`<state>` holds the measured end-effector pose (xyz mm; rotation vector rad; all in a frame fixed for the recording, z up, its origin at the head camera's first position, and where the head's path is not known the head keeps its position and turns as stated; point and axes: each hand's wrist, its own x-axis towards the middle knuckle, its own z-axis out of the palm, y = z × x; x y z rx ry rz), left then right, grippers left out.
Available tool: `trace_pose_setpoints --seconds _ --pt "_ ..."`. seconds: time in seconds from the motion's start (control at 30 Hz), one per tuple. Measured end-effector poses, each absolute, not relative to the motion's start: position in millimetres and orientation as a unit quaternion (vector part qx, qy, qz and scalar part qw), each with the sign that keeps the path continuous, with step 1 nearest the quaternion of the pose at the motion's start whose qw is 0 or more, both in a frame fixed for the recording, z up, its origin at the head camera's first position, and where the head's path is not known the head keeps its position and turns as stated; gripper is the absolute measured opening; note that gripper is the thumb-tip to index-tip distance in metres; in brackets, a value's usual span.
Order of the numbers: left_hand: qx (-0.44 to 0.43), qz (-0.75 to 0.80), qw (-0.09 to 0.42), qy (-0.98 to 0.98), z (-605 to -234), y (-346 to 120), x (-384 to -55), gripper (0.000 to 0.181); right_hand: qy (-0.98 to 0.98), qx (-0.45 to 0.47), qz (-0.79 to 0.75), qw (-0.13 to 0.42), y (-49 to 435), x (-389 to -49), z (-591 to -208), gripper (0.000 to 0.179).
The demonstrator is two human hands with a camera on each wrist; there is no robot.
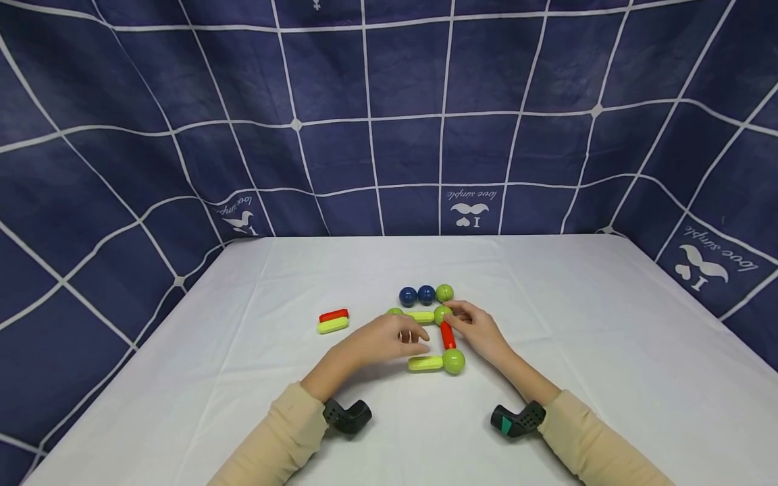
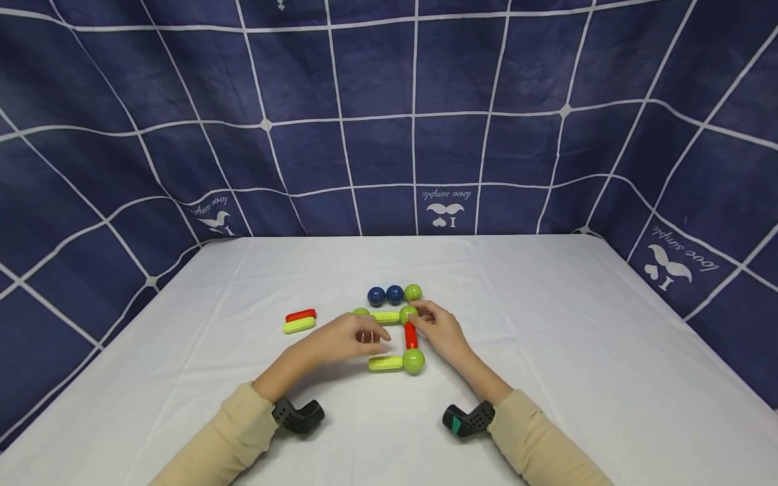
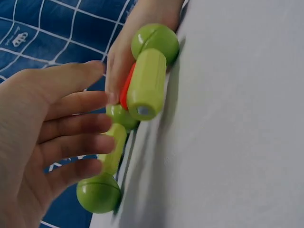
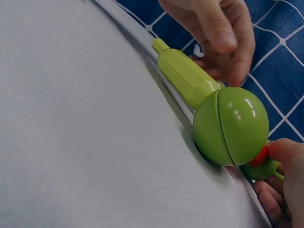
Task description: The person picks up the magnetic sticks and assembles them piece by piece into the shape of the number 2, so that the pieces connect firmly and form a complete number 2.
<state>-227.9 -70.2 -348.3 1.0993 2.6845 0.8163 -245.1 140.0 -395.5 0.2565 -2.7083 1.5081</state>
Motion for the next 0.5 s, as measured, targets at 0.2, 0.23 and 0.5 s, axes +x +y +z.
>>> trace_pose_setpoints --seconds 0.2,0.23,0.5 --pt "0.293 0.302 -0.096 0.902 -363.4 -75.3 -243.5 0.017 -0.871 0.078 0.485 0.015 140.1 -245.8 -397.0 0.038" --pt "0.286 0.313 -0.125 0.897 -366.9 -76.8 -245.6 0.015 -0.870 0.077 0.486 0.016 139.7 -245.5 -397.5 0.037" --pt "0.238 0.409 -0.238 0.849 -384.0 -81.1 -263.8 0.014 -0.870 0.078 0.487 0.023 137.9 -244.7 -396.5 0.036"
